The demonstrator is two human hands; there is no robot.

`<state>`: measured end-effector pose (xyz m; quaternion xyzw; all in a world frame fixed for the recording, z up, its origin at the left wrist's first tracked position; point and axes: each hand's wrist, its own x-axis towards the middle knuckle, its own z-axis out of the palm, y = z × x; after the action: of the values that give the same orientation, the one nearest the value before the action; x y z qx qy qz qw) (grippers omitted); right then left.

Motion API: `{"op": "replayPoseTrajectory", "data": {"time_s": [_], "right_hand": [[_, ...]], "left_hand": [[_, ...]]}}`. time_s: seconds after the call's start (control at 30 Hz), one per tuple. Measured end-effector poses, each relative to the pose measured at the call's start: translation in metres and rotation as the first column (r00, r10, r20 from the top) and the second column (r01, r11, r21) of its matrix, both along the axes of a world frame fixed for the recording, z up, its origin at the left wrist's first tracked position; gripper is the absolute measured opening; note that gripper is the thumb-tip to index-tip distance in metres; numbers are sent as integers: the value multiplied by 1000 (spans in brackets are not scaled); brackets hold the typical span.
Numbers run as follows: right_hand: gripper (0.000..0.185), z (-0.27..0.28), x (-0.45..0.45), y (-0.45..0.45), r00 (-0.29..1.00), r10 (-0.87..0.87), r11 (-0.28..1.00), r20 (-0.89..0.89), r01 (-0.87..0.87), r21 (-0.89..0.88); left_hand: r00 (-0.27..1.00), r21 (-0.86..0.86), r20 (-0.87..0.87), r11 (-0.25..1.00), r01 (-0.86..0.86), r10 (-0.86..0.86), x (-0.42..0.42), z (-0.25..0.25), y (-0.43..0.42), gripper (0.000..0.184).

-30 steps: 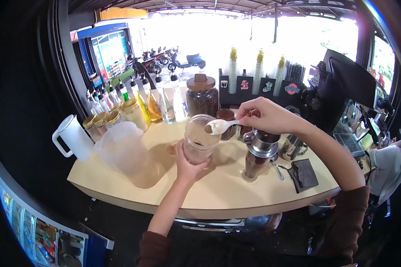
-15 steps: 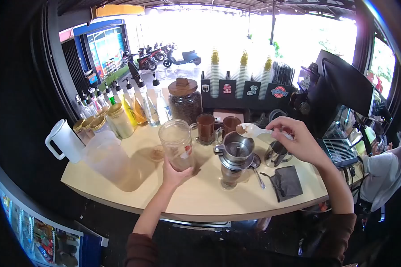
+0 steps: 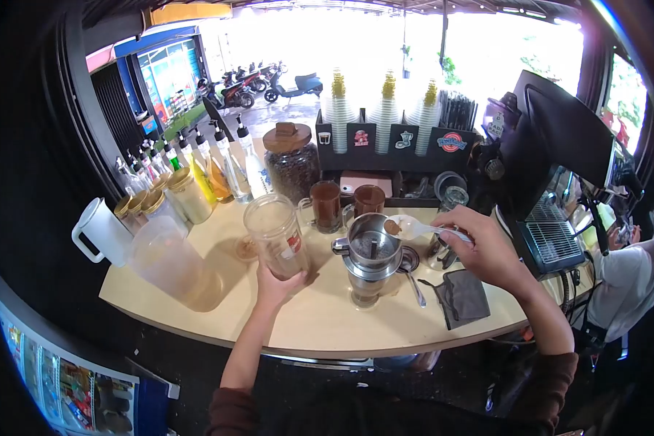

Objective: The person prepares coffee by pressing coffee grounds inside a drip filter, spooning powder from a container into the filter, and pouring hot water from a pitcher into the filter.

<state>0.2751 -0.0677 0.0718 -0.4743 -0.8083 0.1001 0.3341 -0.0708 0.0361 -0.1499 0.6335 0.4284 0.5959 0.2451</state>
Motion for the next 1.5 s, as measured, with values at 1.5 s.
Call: {"op": "replayPoseTrajectory", "data": {"time_s": [1.5], "right_hand": [[16, -17, -6, 36, 996, 32, 992, -85, -21, 122]], "left_hand": [[996, -68, 32, 994, 84, -82, -3, 1, 4, 89]]}}
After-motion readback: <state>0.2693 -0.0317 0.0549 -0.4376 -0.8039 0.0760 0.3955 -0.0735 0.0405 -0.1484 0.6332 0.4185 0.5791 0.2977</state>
